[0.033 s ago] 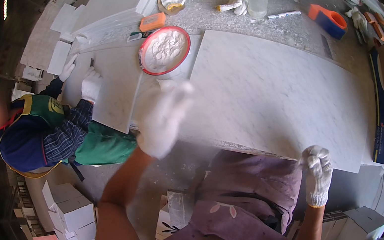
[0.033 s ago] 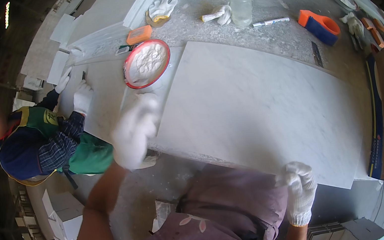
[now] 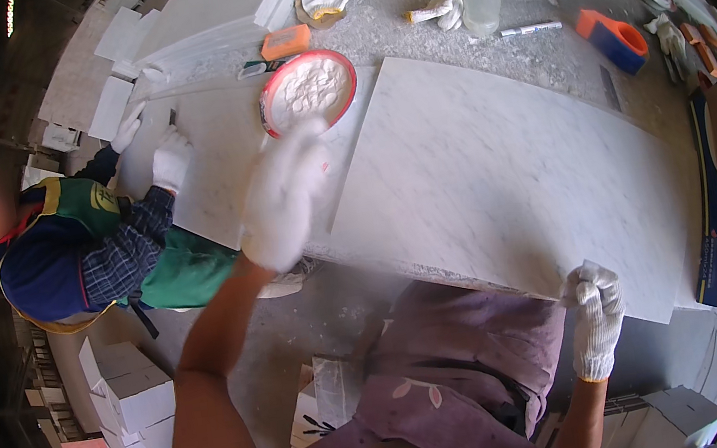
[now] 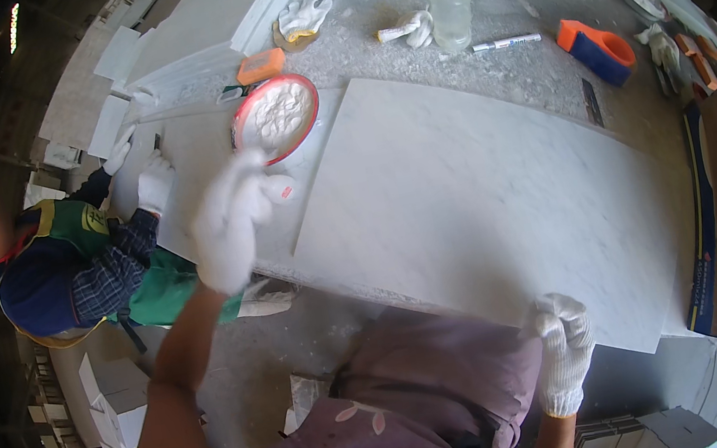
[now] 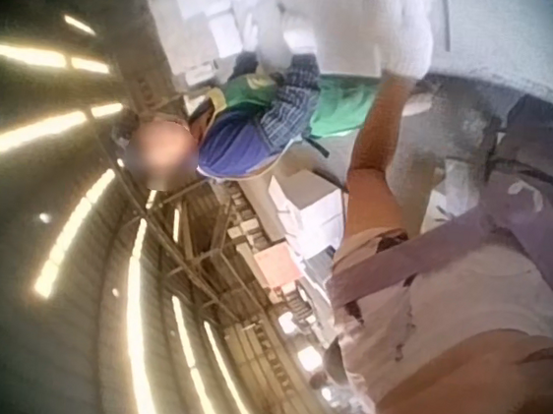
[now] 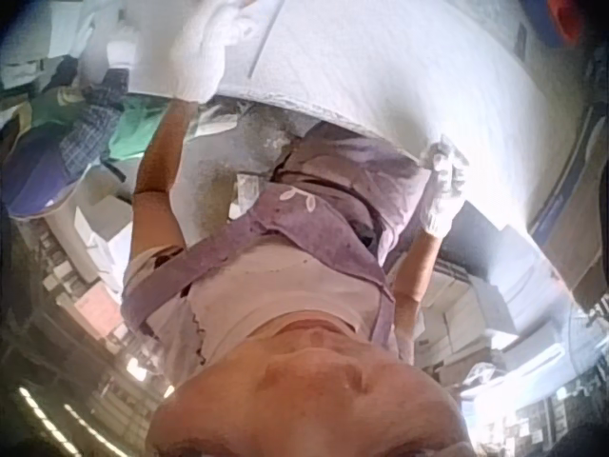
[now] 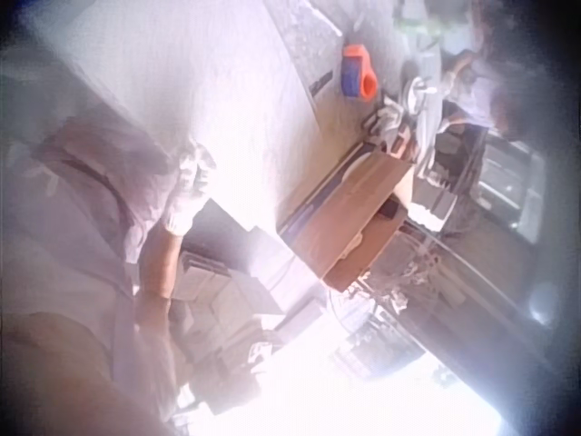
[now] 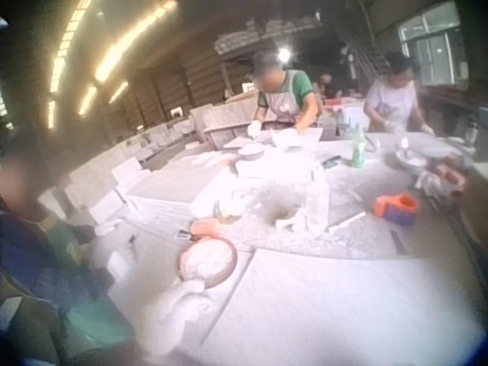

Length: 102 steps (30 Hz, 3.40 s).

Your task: The person applies a white paste from a red-rimmed bowl onto a large white tile using a small metal spatula. They spread the paste across the tile surface, then lift and reposition the tile on the workbench while continuing to apply and smooth the paste.

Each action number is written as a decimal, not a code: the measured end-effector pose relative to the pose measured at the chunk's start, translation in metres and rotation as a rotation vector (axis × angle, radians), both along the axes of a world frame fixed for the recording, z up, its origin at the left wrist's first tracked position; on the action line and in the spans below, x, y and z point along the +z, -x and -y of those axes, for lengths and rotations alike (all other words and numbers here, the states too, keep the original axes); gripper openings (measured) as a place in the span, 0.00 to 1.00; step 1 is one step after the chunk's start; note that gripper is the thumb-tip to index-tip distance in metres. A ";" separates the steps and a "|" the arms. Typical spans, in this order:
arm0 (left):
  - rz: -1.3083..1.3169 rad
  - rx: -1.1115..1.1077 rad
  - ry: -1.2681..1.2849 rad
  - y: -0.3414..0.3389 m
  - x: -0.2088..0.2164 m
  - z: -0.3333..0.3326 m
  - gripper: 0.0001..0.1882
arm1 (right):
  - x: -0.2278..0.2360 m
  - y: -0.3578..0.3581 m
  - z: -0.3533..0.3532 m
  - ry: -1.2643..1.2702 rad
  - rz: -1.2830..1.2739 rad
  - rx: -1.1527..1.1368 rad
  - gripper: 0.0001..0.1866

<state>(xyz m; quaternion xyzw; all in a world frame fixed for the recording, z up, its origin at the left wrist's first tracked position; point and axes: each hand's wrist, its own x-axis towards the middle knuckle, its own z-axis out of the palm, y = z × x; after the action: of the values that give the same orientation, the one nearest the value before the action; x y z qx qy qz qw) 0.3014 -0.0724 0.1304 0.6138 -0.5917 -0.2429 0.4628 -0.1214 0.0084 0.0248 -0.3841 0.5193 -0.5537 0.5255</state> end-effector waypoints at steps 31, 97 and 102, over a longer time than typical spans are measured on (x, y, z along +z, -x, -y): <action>1.114 0.295 -0.709 -0.303 -0.107 0.292 0.24 | -0.017 -0.068 0.077 0.355 -0.805 0.102 0.13; 0.809 -0.589 0.493 0.182 -0.078 0.003 0.10 | -0.042 -0.038 -0.105 0.015 -0.113 -0.023 0.09; 0.248 -0.360 0.185 0.107 -0.088 -0.050 0.15 | -0.049 -0.039 -0.103 0.022 -0.149 0.077 0.09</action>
<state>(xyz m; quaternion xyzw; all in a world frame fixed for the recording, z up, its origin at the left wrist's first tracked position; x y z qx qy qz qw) 0.1948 -0.0225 0.0424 0.4786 -0.7637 -0.1889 0.3898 -0.0823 0.1119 -0.0241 -0.4497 0.5356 -0.5088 0.5021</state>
